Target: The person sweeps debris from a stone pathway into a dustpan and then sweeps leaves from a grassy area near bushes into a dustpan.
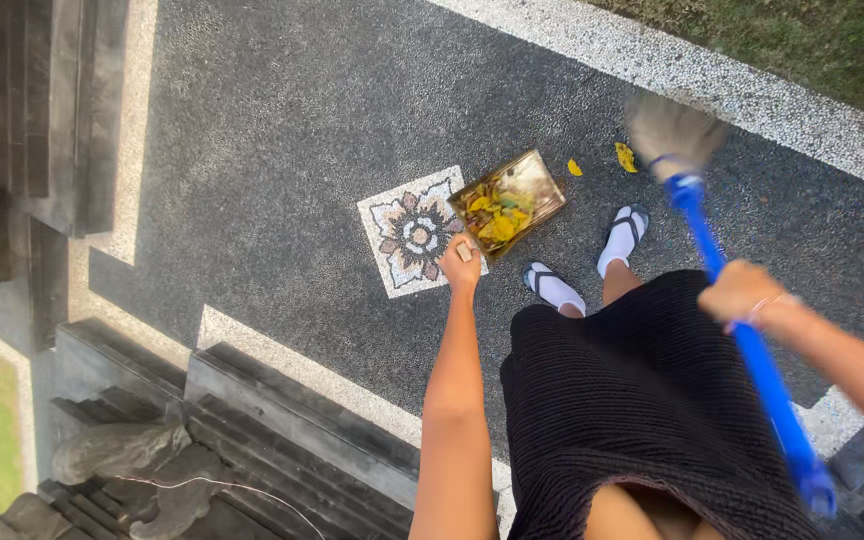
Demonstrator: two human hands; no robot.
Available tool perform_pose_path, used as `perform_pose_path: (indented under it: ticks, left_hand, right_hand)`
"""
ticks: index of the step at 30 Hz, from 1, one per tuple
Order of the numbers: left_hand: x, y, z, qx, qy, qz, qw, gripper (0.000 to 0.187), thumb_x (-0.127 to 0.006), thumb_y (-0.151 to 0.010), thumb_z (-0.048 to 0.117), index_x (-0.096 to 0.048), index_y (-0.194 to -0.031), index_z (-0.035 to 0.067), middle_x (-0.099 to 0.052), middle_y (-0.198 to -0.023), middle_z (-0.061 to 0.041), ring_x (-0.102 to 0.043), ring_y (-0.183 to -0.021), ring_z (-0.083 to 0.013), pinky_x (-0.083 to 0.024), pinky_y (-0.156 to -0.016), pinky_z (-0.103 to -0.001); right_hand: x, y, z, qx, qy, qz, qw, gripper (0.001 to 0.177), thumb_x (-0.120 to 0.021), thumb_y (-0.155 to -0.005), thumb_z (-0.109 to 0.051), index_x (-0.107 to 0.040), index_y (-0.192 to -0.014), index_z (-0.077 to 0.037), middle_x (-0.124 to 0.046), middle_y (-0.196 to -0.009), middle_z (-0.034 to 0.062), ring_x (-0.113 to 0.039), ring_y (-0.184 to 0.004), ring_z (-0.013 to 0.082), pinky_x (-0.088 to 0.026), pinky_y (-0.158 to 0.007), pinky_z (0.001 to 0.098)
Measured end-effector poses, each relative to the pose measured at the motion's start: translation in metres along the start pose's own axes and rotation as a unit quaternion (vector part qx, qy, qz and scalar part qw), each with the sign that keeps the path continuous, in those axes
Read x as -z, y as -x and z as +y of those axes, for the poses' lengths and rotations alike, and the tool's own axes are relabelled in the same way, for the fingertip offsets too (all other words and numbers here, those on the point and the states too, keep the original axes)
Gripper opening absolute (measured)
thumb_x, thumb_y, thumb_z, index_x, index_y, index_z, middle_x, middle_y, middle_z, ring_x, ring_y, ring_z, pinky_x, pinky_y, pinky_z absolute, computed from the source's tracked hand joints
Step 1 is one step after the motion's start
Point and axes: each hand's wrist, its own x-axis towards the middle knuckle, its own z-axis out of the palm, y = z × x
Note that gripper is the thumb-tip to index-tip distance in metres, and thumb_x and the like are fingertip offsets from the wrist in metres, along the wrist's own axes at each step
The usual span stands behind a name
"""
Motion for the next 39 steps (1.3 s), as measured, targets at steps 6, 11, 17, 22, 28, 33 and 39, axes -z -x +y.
perform_pose_path:
  ticks: [6, 11, 17, 22, 28, 33, 39]
  left_hand:
    - [0.013, 0.0, -0.021, 0.056, -0.029, 0.048, 0.997, 0.019, -0.074, -0.076, 0.001, -0.064, -0.087, 0.013, -0.066, -0.076, -0.01, -0.065, -0.07, -0.0271, -0.052, -0.07, -0.039]
    - [0.019, 0.019, -0.042, 0.055, 0.028, 0.067, 0.996, 0.015, -0.074, -0.078, 0.006, -0.063, -0.085, 0.014, -0.067, -0.073, -0.008, -0.067, -0.068, -0.0267, -0.055, -0.069, -0.039]
    - [0.013, 0.034, -0.042, 0.125, -0.026, 0.1, 0.987, 0.017, -0.078, -0.074, 0.009, -0.065, -0.084, 0.014, -0.066, -0.071, -0.01, -0.067, -0.068, -0.0331, -0.053, -0.067, -0.044]
    - [0.001, 0.028, -0.033, 0.087, 0.023, 0.145, 0.985, 0.015, -0.072, -0.077, 0.003, -0.061, -0.084, 0.01, -0.063, -0.074, -0.014, -0.065, -0.071, -0.0395, -0.054, -0.07, -0.045]
    - [0.018, 0.035, -0.042, 0.138, 0.048, 0.17, 0.975, 0.021, -0.079, -0.074, 0.004, -0.061, -0.082, 0.011, -0.066, -0.072, -0.014, -0.068, -0.073, -0.0396, -0.053, -0.069, -0.045]
    - [0.05, 0.055, -0.052, 0.194, 0.061, 0.229, 0.952, 0.022, -0.076, -0.068, 0.0, -0.064, -0.08, 0.014, -0.069, -0.072, -0.013, -0.072, -0.07, -0.0337, -0.056, -0.069, -0.043]
    - [0.074, 0.073, -0.07, 0.267, 0.083, 0.285, 0.917, 0.02, -0.075, -0.075, 0.003, -0.06, -0.083, 0.014, -0.07, -0.078, -0.012, -0.073, -0.075, -0.0305, -0.056, -0.071, -0.042]
  right_hand:
    - [0.048, 0.058, 0.045, -0.044, -0.124, -0.166, 0.977, 0.063, -0.07, -0.087, -0.013, -0.054, -0.148, -0.016, -0.044, -0.056, 0.0061, -0.039, -0.042, 0.0197, -0.033, -0.039, 0.0385]
    - [0.118, 0.028, 0.066, 0.023, 0.134, -0.02, 0.99, 0.094, -0.069, -0.086, -0.005, -0.026, -0.17, -0.014, -0.062, -0.067, 0.014, -0.064, -0.035, 0.0247, -0.055, -0.031, 0.0395]
    - [0.069, -0.056, -0.069, 0.052, 0.199, 0.095, 0.974, 0.045, -0.064, -0.083, -0.02, -0.075, -0.108, 0.016, -0.073, -0.085, 0.0287, -0.077, -0.085, 0.0403, -0.063, -0.083, 0.0475]
    - [0.041, 0.039, -0.091, 0.149, 0.258, -0.078, 0.951, 0.067, -0.06, -0.076, -0.009, -0.056, -0.142, -0.021, -0.072, -0.068, 0.0175, -0.073, -0.057, 0.0286, -0.059, -0.059, 0.0437]
    - [0.138, 0.108, -0.102, 0.049, 0.205, -0.096, 0.973, 0.079, -0.068, -0.086, -0.007, -0.042, -0.156, -0.033, -0.056, -0.058, 0.0151, -0.053, -0.042, 0.025, -0.047, -0.044, 0.0407]
    - [0.132, -0.013, -0.172, 0.147, 0.267, 0.033, 0.952, 0.049, -0.067, -0.076, -0.008, -0.068, -0.124, 0.003, -0.066, -0.065, 0.0198, -0.067, -0.049, 0.0294, -0.055, -0.049, 0.0431]
    - [-0.041, -0.034, -0.227, 0.159, 0.362, -0.026, 0.918, 0.045, -0.062, -0.082, -0.012, -0.067, -0.121, 0.01, -0.073, -0.069, 0.0199, -0.075, -0.055, 0.0301, -0.058, -0.051, 0.0422]
